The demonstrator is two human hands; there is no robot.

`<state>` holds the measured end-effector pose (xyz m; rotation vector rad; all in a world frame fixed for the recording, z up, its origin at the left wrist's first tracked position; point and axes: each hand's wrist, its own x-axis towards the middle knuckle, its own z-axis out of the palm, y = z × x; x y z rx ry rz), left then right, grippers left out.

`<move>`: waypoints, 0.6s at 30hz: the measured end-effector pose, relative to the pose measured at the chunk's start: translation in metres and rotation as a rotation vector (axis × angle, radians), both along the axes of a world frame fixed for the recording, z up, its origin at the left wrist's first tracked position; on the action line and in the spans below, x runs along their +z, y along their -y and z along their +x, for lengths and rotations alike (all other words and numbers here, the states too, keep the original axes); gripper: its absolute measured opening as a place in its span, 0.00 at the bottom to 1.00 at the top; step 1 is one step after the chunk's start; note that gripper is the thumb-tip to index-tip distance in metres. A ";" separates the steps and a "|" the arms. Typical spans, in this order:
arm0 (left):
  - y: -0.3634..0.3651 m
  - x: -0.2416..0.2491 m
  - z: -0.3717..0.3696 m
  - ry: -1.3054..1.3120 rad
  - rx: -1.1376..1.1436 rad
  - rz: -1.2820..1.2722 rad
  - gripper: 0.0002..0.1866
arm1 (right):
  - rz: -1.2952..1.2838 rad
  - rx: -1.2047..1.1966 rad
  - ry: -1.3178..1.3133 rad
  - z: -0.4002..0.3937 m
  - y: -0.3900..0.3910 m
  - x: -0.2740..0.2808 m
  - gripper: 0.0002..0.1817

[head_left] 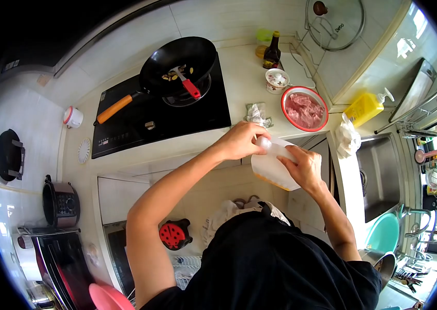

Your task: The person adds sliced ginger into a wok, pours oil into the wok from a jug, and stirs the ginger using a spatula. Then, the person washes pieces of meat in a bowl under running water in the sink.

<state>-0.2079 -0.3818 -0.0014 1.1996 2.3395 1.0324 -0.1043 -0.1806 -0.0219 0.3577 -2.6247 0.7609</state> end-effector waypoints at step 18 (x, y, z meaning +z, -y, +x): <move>0.012 -0.073 0.020 0.866 0.305 0.759 0.21 | -0.044 0.008 0.121 -0.010 -0.010 -0.008 0.15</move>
